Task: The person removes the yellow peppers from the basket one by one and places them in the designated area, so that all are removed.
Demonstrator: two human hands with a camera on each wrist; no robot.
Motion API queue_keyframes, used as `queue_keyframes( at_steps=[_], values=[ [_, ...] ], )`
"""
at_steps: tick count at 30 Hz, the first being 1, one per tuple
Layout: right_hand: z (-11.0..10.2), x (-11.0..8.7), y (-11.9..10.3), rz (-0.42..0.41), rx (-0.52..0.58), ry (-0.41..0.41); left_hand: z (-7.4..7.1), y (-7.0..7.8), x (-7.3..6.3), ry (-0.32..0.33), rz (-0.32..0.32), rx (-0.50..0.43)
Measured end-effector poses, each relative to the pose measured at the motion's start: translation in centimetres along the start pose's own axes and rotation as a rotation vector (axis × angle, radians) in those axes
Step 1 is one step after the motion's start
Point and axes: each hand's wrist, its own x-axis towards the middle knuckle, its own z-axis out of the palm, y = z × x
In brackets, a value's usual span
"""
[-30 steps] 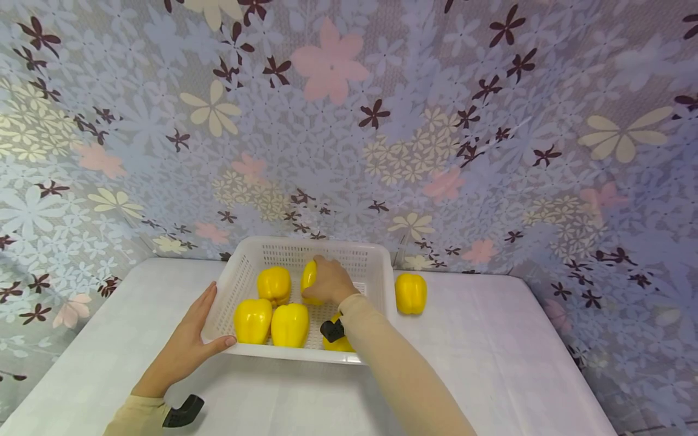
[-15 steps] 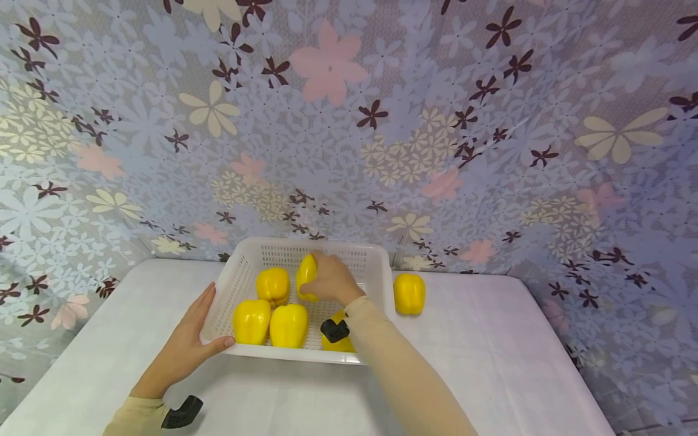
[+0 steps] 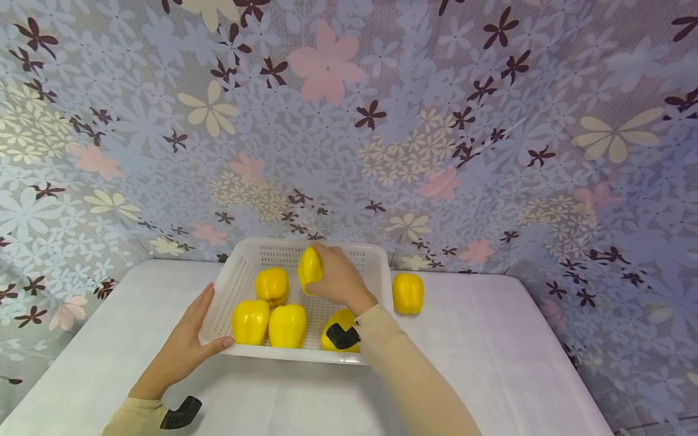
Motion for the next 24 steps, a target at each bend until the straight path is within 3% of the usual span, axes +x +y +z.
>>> queue_keyframes(
  at_steps=[24],
  values=[
    [-2.3,-4.8,0.0,-0.036,0.034,0.127,0.0,0.0,-0.2,0.006,0.007,-0.010]
  ],
)
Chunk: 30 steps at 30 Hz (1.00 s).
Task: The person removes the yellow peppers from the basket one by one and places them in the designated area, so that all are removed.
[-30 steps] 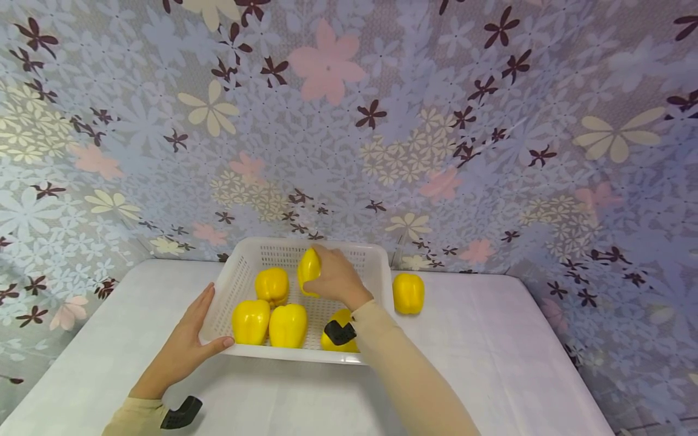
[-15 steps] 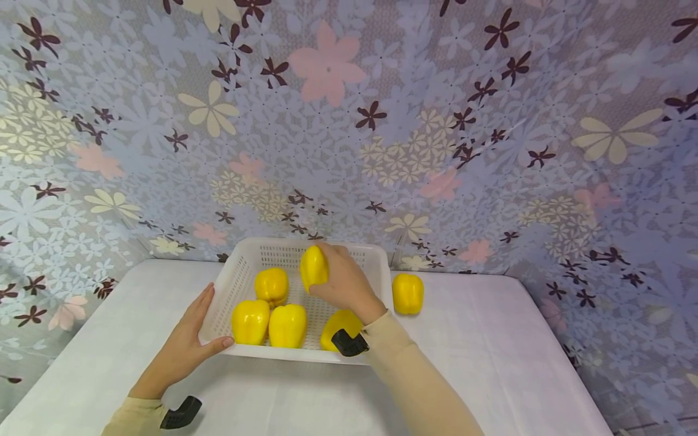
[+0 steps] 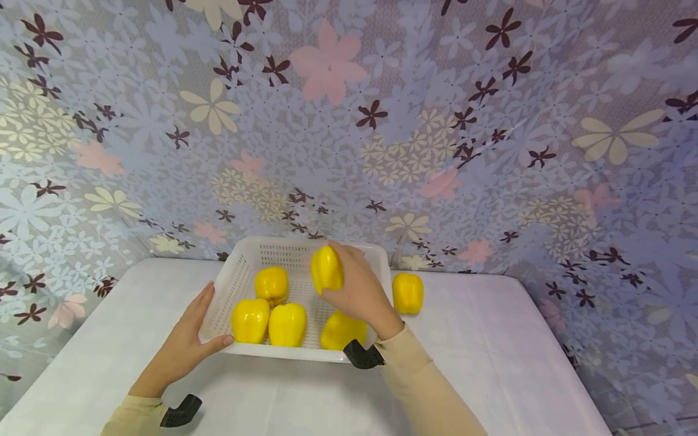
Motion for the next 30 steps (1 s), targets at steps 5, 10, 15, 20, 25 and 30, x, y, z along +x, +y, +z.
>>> queue_keyframes(
  at_steps=[5,10,15,20,25,30],
  values=[
    [-0.3,-0.8,0.6,-0.008,0.017,0.039,0.0,0.0,0.0,-0.003,-0.001,0.001],
    [-0.8,-1.6,1.3,-0.007,0.039,0.072,-0.1,0.1,0.0,-0.001,0.007,-0.006],
    [-1.3,-2.3,1.8,-0.022,0.015,0.116,0.0,0.0,0.1,-0.002,0.009,-0.003],
    [-1.8,-3.0,2.4,-0.023,0.006,0.145,0.1,0.0,0.1,0.002,0.007,-0.004],
    [-2.1,-3.6,3.0,-0.018,0.012,0.166,0.1,0.0,0.0,0.003,0.006,0.002],
    [-2.6,-4.4,3.6,-0.016,0.016,0.196,0.0,0.1,0.0,-0.006,-0.017,0.003]
  ],
)
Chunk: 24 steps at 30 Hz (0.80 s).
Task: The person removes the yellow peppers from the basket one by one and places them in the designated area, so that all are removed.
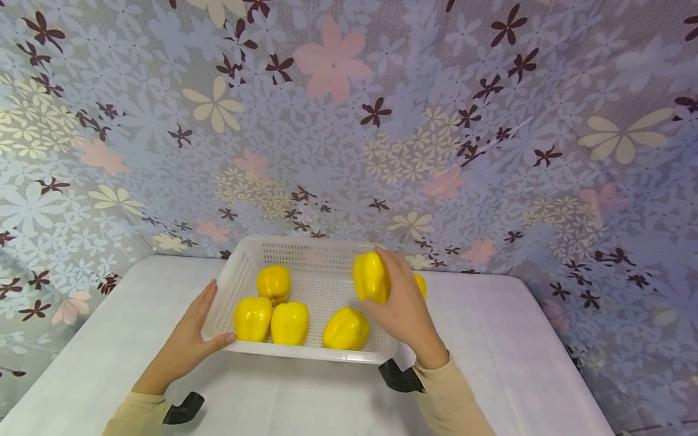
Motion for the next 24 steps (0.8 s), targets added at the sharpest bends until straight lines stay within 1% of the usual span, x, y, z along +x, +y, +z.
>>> queue_keyframes(
  at_steps=[3,9,17,24],
  values=[
    [-0.4,-0.4,0.5,0.013,-0.007,0.020,0.0,0.0,0.0,0.000,-0.004,-0.001],
    [-1.0,-0.9,1.4,0.013,-0.008,0.065,0.0,-0.1,0.0,0.004,0.002,-0.004],
    [-1.6,-1.6,2.4,0.050,-0.016,0.084,0.0,-0.2,0.0,0.003,0.009,0.000],
    [-2.2,-2.2,3.5,0.082,-0.046,0.100,0.0,-0.1,0.0,0.003,0.009,-0.002]
  ],
)
